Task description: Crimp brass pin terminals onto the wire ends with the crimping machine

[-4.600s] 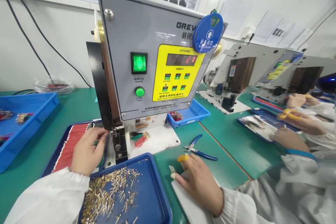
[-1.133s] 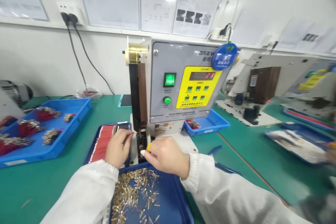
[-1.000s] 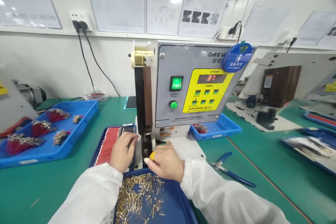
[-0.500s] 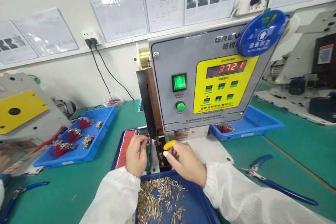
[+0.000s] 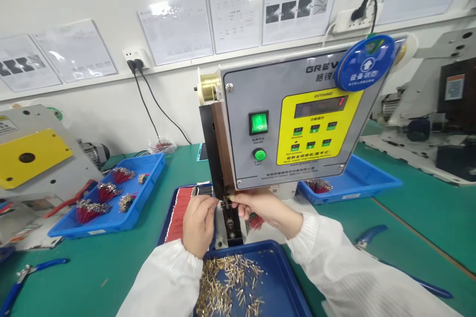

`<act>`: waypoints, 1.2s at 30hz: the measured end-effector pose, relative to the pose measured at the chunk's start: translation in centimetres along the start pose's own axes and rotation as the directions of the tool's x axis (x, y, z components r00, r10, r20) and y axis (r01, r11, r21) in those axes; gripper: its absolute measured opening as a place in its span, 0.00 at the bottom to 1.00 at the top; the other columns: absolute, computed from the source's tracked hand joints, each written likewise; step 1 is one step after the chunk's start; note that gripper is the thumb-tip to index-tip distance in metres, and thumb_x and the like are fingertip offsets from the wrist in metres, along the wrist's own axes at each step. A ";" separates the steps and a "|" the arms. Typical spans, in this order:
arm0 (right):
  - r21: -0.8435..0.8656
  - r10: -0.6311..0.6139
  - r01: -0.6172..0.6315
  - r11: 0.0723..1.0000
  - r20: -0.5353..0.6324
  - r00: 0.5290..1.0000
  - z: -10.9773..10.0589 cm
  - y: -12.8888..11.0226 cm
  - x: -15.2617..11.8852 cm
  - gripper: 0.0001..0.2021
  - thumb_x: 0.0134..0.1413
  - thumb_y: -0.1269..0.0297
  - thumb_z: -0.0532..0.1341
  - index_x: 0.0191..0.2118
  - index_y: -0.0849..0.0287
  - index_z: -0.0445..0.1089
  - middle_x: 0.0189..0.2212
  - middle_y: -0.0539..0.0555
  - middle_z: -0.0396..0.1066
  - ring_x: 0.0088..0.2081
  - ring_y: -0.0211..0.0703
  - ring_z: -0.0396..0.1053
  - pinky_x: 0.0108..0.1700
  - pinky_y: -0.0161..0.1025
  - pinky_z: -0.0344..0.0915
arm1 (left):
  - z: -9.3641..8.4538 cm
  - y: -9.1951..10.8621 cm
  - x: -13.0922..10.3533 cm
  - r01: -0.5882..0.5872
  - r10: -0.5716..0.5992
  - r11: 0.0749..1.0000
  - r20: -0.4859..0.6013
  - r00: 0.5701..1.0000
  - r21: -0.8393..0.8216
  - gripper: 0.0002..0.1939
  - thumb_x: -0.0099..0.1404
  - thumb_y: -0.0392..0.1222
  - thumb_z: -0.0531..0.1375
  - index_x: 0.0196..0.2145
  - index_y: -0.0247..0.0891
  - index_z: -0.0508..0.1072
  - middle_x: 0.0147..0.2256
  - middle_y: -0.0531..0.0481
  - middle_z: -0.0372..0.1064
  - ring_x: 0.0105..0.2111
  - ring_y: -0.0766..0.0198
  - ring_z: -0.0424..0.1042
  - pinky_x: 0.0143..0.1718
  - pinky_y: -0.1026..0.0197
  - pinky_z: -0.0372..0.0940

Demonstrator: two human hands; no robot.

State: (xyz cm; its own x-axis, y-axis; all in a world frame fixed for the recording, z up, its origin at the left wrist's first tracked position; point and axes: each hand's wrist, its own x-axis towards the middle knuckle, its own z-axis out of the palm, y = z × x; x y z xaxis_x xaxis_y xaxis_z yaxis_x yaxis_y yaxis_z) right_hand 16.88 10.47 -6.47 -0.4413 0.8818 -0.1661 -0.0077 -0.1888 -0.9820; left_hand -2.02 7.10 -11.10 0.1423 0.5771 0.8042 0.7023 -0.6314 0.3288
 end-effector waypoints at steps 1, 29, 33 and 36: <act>-0.031 -0.044 0.042 0.999 -0.034 0.998 0.1 0.3 0.1 0.13 0.58 0.66 0.60 0.23 0.62 0.70 0.15 0.50 0.66 0.17 0.33 0.62 0.20 0.29 0.60 | 0.0 0.0 0.0 0.003 -0.003 1.000 0.008 1.000 0.004 0.07 0.68 0.31 0.53 0.40 0.38 0.70 0.38 0.49 0.67 0.40 0.65 0.66 0.43 0.62 0.63; -0.197 -0.285 0.265 0.944 -0.084 0.955 0.8 2.2 0.2 0.10 0.53 0.59 0.58 0.26 0.59 0.66 0.15 0.48 0.64 0.16 0.34 0.61 0.19 0.30 0.59 | -0.2 0.3 0.2 -0.039 0.041 0.995 -0.018 0.999 0.095 0.07 0.67 0.32 0.55 0.39 0.38 0.71 0.36 0.48 0.66 0.38 0.63 0.65 0.40 0.59 0.63; -0.205 -0.277 0.254 0.945 -0.088 0.957 0.7 2.2 0.2 0.11 0.53 0.59 0.58 0.26 0.59 0.66 0.15 0.48 0.65 0.16 0.34 0.62 0.19 0.31 0.60 | -0.2 0.2 0.1 -0.037 0.038 0.995 -0.013 0.999 0.097 0.07 0.68 0.33 0.54 0.39 0.38 0.71 0.36 0.47 0.66 0.38 0.62 0.66 0.39 0.59 0.64; -0.209 -0.273 0.250 0.946 -0.091 0.958 0.7 2.2 0.2 0.11 0.54 0.59 0.57 0.26 0.60 0.67 0.15 0.49 0.65 0.16 0.35 0.62 0.19 0.31 0.60 | -0.2 0.2 0.1 -0.039 0.040 0.995 -0.010 0.999 0.097 0.07 0.68 0.32 0.54 0.39 0.38 0.71 0.36 0.47 0.67 0.38 0.62 0.66 0.39 0.58 0.64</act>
State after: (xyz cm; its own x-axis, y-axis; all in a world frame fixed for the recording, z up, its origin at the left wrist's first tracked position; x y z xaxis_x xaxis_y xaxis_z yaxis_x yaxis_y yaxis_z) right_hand 16.17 9.90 -8.64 -0.3389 0.9354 0.1009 0.0698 0.1319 -0.9888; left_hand -2.05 6.95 -10.86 0.1637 0.5462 0.8215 0.7606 -0.6002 0.2474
